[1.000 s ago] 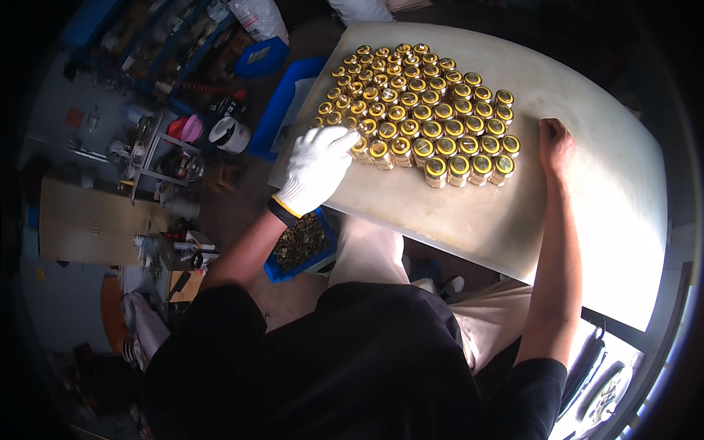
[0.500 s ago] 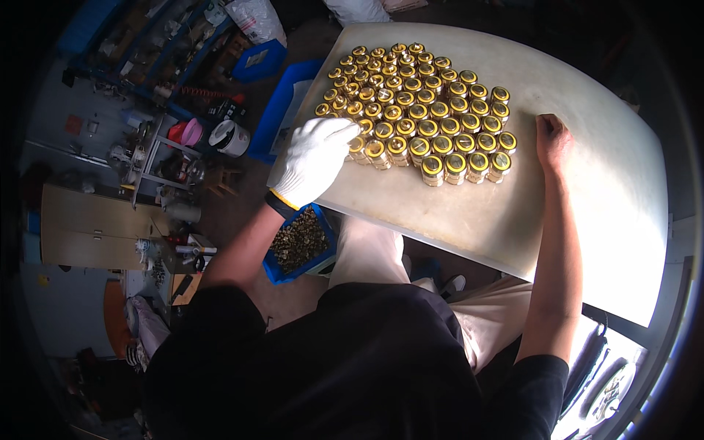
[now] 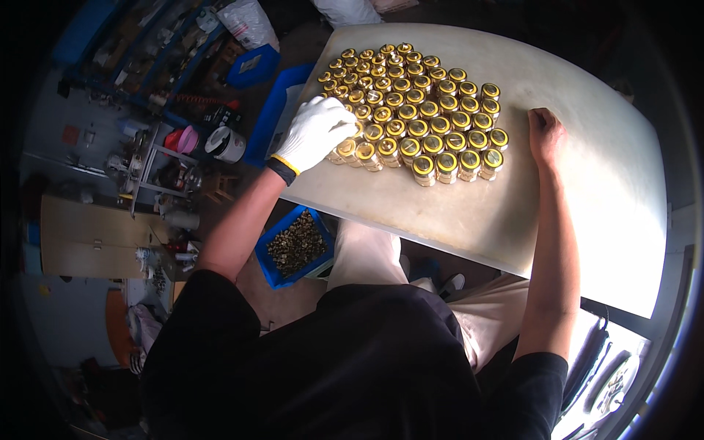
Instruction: Arranging a large number of small gold-colored metal components into a organized cluster on a work surface.
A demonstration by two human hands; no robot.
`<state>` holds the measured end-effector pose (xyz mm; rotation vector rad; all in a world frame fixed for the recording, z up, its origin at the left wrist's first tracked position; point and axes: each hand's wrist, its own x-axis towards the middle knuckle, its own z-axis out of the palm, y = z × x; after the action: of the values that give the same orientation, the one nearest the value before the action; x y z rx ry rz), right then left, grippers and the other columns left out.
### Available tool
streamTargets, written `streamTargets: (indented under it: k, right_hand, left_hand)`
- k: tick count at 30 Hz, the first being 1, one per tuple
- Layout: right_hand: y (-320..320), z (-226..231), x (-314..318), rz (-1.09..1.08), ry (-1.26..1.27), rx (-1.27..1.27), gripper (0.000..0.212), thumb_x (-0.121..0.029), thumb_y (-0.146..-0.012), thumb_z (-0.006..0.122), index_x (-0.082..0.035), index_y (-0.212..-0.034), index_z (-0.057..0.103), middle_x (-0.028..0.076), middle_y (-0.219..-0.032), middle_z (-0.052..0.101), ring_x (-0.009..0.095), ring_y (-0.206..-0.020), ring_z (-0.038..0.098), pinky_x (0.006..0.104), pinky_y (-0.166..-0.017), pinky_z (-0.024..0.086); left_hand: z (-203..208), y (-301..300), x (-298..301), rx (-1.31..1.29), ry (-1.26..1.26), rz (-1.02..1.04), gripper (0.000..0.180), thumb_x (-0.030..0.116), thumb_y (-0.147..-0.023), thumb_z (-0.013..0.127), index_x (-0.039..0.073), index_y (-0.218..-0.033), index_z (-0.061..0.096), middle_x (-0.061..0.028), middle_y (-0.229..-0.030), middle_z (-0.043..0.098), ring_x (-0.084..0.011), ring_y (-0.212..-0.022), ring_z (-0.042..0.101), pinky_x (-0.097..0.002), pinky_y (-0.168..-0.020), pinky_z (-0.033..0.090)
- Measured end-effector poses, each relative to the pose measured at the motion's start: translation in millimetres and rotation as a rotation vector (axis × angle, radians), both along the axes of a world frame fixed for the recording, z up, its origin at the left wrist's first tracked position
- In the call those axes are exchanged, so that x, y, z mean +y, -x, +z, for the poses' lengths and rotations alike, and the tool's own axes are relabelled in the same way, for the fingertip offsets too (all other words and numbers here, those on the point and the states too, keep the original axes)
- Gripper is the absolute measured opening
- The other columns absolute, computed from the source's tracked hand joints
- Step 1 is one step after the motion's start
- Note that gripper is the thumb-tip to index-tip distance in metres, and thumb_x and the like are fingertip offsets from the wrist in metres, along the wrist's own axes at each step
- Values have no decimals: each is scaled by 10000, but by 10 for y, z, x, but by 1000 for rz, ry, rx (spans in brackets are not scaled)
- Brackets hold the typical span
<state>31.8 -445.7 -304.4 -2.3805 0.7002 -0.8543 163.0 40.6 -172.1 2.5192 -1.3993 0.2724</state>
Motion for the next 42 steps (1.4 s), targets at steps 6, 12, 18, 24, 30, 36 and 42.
streamTargets:
  k: [6,12,18,24,30,36,42]
  right_hand:
    - [-33,-30,-20,-21,-13,1,281,-354,-1004,702,-113,-1096,813,159,-1024,797,325,-979,775,416,-897,586]
    - [-31,-44,-36,-34,4,15,271,-349,-1004,702,-119,-1094,816,158,-1022,799,329,-965,779,418,-888,590]
    - [-32,-62,-35,-18,-19,0,268,-347,-1008,705,-116,-1089,813,162,-1008,798,333,-955,778,417,-873,591]
    - [-25,-35,-25,-20,-30,16,267,-347,-1010,703,-119,-1098,810,159,-1020,798,331,-961,777,417,-877,590]
    - [1,11,-2,-19,-37,51,314,-383,-1018,698,-115,-1134,811,160,-1066,804,315,-1008,781,409,-912,583]
    - [6,31,24,0,-80,9,267,-337,-1012,692,-113,-1101,808,154,-1026,801,321,-983,777,417,-899,588]
    - [-3,3,-3,-8,-50,23,296,-365,-1014,713,-109,-1123,813,155,-1014,807,312,-965,785,406,-886,587]
  left_hand:
    - [1,-2,-36,-132,-166,13,187,298,-998,669,179,-1036,807,-40,-1081,726,-299,-1073,653,-460,-958,496]
    - [-190,-113,-65,-90,48,76,149,267,-975,669,185,-981,793,-34,-1027,731,-289,-1047,666,-456,-929,520]
    - [-275,-199,-51,-109,57,10,184,321,-950,669,188,-930,794,-47,-1005,720,-302,-1023,656,-504,-883,516]
    - [-207,-120,-55,-153,52,21,180,315,-952,673,186,-938,797,-52,-995,713,-311,-1014,650,-497,-886,511]
    - [-109,-2,-80,-98,86,63,151,262,-971,687,153,-987,790,-68,-1038,718,-316,-1037,649,-458,-923,512]
    - [-98,21,-284,-97,-80,-180,187,212,-972,654,134,-1035,812,-61,-1071,740,-272,-1058,666,-429,-971,510]
    - [0,220,-191,-186,162,-296,163,235,-949,664,146,-968,800,-49,-1021,725,-265,-1028,663,-423,-932,516]
